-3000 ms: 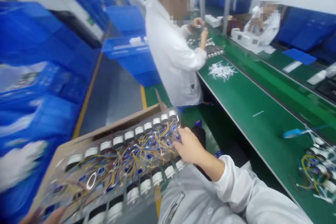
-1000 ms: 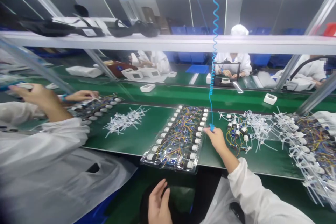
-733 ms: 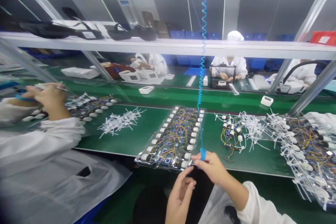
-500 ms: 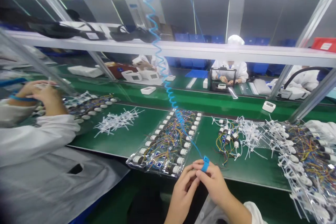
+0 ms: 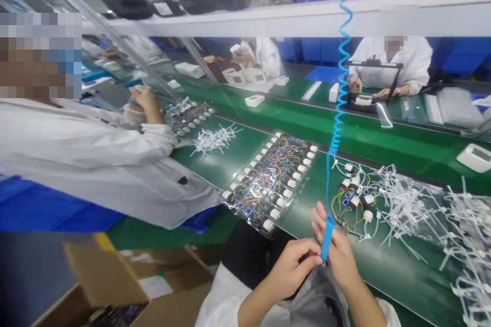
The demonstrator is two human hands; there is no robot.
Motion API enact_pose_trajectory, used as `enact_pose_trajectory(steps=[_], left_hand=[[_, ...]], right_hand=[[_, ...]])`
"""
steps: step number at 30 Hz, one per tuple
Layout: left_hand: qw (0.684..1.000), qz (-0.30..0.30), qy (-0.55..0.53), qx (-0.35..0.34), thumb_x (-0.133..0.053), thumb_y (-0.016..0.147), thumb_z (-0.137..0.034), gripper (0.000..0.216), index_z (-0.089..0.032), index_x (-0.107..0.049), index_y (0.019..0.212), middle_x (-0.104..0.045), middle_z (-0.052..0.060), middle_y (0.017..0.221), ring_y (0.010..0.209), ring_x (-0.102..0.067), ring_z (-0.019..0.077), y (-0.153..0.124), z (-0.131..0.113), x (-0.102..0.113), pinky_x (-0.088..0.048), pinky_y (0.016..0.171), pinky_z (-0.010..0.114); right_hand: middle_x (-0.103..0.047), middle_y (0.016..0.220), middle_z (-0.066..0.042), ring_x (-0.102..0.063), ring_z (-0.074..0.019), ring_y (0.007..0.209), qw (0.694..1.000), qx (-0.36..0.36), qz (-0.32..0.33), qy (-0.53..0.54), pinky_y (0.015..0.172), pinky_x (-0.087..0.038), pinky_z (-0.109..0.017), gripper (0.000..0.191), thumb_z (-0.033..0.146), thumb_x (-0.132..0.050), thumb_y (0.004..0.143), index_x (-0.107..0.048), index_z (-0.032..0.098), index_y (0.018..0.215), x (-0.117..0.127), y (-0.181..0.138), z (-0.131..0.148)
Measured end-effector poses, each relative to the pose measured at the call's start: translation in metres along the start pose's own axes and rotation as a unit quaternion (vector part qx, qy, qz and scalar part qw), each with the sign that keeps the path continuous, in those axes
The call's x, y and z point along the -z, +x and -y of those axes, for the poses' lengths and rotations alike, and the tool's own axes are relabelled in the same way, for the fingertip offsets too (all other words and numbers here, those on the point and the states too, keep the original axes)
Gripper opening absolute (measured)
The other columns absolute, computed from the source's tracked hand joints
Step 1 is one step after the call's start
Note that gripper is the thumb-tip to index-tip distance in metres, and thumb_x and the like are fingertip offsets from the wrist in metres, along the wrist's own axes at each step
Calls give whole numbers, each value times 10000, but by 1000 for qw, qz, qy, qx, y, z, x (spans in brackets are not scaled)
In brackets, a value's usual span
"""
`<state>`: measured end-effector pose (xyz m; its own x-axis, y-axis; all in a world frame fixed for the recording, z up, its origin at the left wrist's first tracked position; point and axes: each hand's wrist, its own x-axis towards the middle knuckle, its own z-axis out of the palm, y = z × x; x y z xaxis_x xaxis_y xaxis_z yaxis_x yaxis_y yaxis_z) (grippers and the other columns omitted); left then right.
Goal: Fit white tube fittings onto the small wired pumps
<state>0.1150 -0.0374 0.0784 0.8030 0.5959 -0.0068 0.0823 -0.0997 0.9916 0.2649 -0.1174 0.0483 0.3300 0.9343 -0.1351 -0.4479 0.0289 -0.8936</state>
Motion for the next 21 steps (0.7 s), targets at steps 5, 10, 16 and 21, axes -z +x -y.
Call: enact_pose_trajectory(steps=[5, 10, 16, 21], left_hand=[[999, 42, -8, -15, -703, 1048, -400, 274, -213, -861, 925, -851, 74, 871, 766, -764, 204, 3, -7, -9, -561, 766, 282], [993, 101, 21, -48, -728, 1066, -416, 257, -224, -878, 983, -849, 44, 815, 696, -774, 184, -1, 4, -16, -586, 732, 260], [945, 240, 198, -96, -781, 1049, -413, 162, -279, -871, 1040, -899, -14, 1007, 899, -851, 185, -16, 33, -43, -598, 818, 225], [963, 148, 216, -64, -716, 1090, -350, 195, -252, -862, 1174, -899, 24, 1085, 965, -860, 220, -22, 42, -30, -624, 895, 270]], right_hand=[[-146, 1908, 67, -167, -331, 1768, 990, 32, 41, -132, 1416, -281, -585, 599, 554, -714, 1071, -594, 426, 1644, 12, 11, 2], [-33, 1929, 34, -170, -333, 1768, 992, 43, 43, -115, 1413, -232, -627, 896, 694, -630, 1070, -147, 512, 1803, 18, 19, -21], [-522, 1718, -152, -680, -335, 1408, 995, 16, -71, -72, 1146, -606, -571, 682, 644, -681, 1063, -500, 367, 1659, -1, 28, -42], [-819, 961, -108, -759, -241, 824, 985, 23, -89, -147, 819, -663, -403, 541, 720, -756, 980, -812, 198, 1111, 5, 44, -48]])
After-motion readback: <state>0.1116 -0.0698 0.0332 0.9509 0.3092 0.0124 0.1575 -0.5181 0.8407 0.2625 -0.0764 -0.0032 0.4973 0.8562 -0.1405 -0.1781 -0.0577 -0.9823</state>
